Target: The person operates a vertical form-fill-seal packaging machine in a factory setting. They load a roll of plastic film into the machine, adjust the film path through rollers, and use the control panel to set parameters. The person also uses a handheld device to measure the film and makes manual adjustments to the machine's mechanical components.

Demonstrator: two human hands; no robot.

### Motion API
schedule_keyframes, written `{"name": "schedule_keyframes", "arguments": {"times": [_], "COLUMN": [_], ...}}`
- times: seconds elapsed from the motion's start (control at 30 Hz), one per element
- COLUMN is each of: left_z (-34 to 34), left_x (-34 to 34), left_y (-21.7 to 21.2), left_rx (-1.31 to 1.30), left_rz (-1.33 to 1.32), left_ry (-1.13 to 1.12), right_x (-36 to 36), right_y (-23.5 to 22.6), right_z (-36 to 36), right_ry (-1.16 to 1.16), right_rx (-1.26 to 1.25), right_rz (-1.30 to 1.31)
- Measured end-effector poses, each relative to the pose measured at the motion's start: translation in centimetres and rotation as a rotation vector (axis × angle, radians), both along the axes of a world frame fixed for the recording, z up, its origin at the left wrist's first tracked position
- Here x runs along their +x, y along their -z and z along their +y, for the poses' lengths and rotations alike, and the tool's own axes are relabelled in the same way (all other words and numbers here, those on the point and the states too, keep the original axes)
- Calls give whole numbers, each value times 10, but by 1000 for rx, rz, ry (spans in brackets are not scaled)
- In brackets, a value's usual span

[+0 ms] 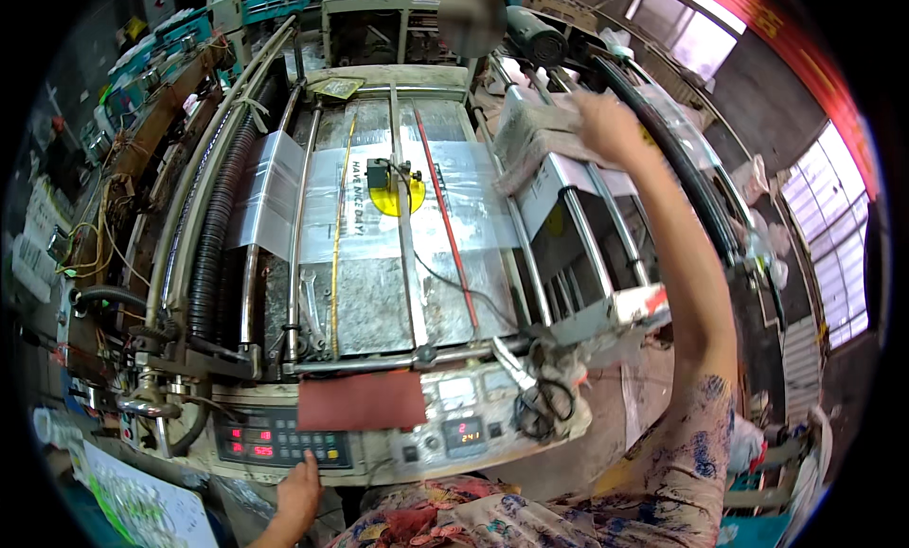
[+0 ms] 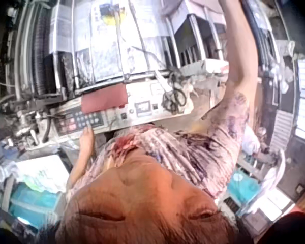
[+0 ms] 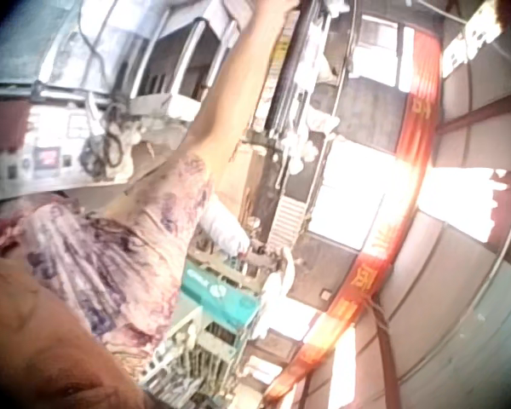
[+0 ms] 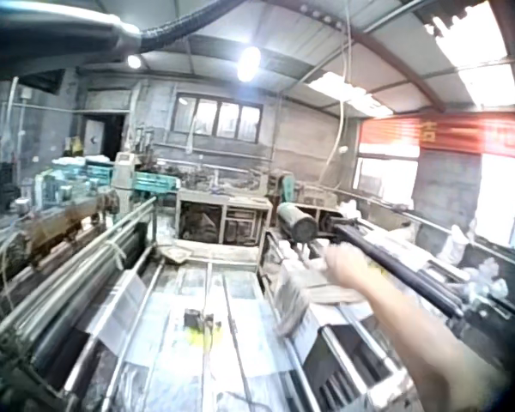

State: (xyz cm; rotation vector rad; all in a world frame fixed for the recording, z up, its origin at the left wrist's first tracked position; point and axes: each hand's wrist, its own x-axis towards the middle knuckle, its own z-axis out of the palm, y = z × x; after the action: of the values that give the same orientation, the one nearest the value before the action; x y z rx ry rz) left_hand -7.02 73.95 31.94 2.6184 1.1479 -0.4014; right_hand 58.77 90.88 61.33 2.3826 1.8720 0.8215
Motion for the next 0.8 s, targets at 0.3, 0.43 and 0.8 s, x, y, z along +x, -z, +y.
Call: {"name": "schedule_keyframes", "arguments": {"times": [0.3, 0.43, 0.8], "left_z": [-19, -29, -3], "left_x": [39, 29, 57], "left_y": [-34, -14, -40], "left_rx": [35, 78, -118], "left_rz": [30, 50, 101], "left_ry": [-238, -244, -406], "right_x": [99, 116, 173], "right_y": [72, 154, 211], "right_z": [184, 214, 285], "right_ry": [201, 237, 339], "right_rx": [-125, -143, -144], "right_rz": [163, 162, -155]}}
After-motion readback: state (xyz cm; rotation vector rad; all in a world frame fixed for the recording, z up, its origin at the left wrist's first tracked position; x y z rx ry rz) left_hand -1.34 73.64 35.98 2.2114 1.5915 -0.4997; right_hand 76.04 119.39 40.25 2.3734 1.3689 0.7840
